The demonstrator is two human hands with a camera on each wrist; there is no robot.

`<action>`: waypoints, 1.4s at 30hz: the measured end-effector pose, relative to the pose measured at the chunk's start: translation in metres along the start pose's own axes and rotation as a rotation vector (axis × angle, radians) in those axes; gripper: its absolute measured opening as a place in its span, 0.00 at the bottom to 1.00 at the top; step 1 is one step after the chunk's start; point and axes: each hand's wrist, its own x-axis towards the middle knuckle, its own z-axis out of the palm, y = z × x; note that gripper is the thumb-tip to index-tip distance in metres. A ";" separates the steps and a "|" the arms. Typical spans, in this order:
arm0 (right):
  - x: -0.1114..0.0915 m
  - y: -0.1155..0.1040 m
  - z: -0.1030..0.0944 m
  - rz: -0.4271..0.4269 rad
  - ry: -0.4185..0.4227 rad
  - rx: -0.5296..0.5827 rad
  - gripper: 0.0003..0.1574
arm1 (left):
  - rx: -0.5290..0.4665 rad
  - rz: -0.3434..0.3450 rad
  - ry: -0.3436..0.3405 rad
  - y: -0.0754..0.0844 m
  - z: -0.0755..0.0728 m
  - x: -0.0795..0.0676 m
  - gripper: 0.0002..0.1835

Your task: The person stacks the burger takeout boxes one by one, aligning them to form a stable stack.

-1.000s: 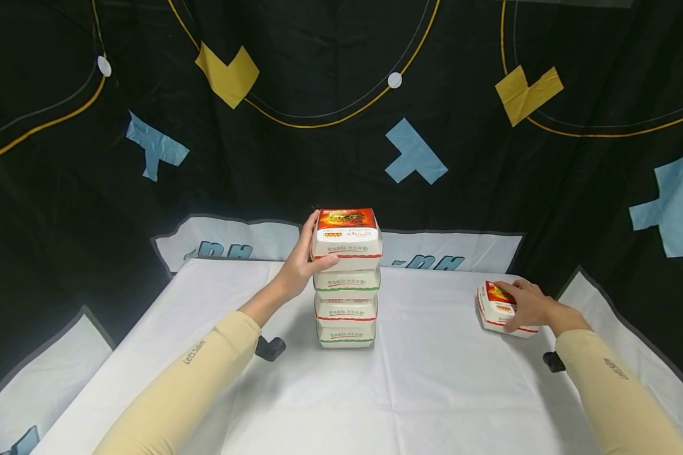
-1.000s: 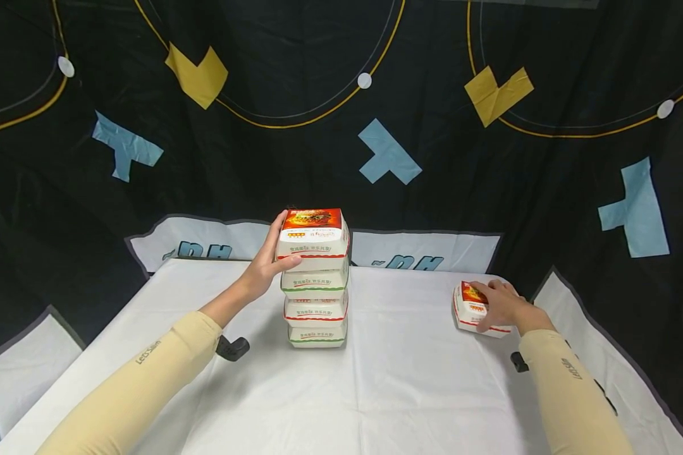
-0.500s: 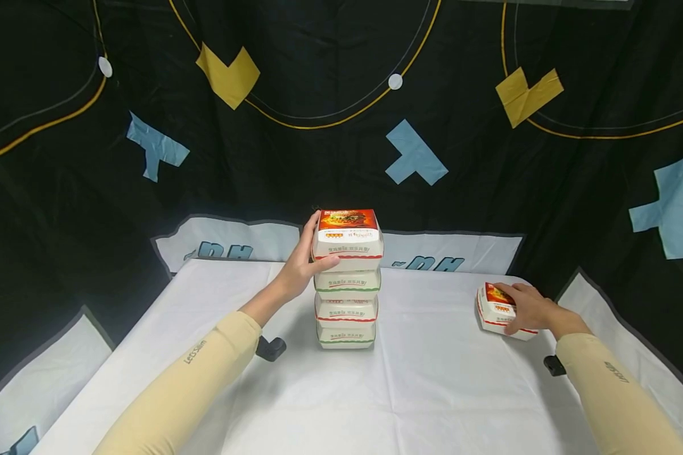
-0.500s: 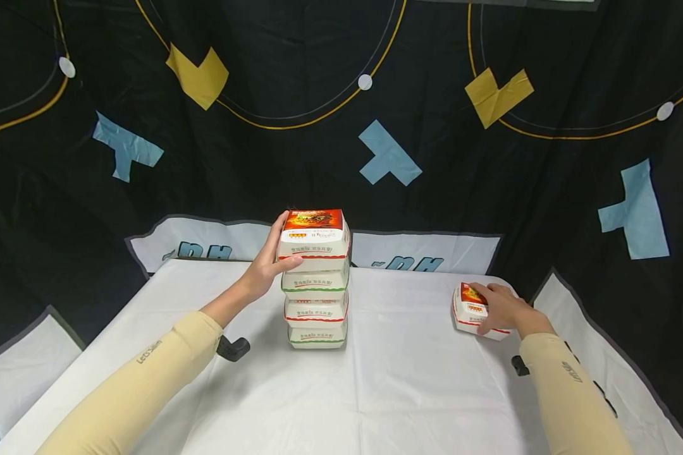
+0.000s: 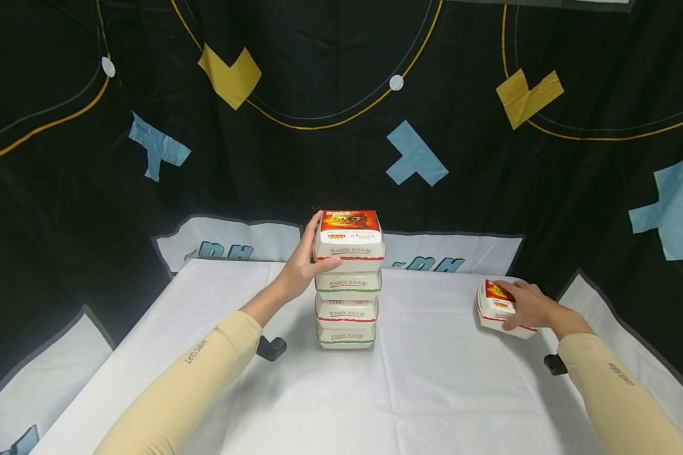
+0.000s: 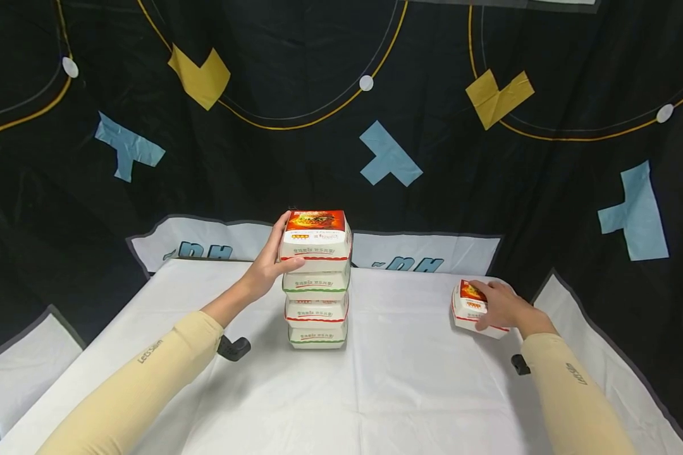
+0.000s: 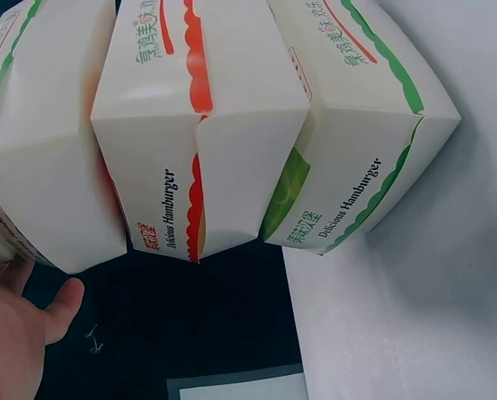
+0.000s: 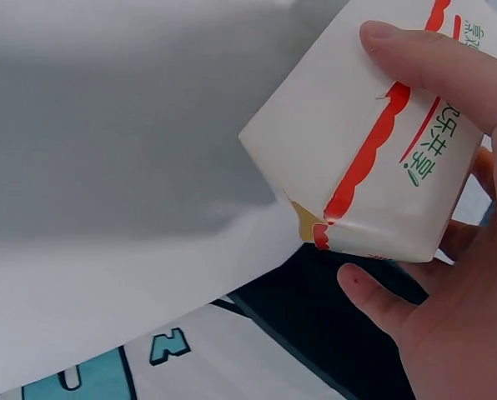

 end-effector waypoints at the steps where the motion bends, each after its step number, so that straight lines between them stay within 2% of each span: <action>1: 0.000 -0.001 -0.001 -0.002 0.000 -0.001 0.64 | 0.005 -0.004 0.001 0.000 0.000 0.000 0.51; 11: 0.001 -0.016 -0.019 -0.063 0.040 0.001 0.63 | 0.015 -0.019 0.013 -0.002 0.000 -0.001 0.52; 29: -0.002 -0.046 -0.049 -0.124 0.077 -0.022 0.63 | 0.013 -0.012 0.009 -0.002 0.001 -0.002 0.51; 42: -0.006 -0.072 -0.074 -0.151 0.093 -0.024 0.63 | 0.019 -0.001 0.001 -0.001 -0.002 0.002 0.51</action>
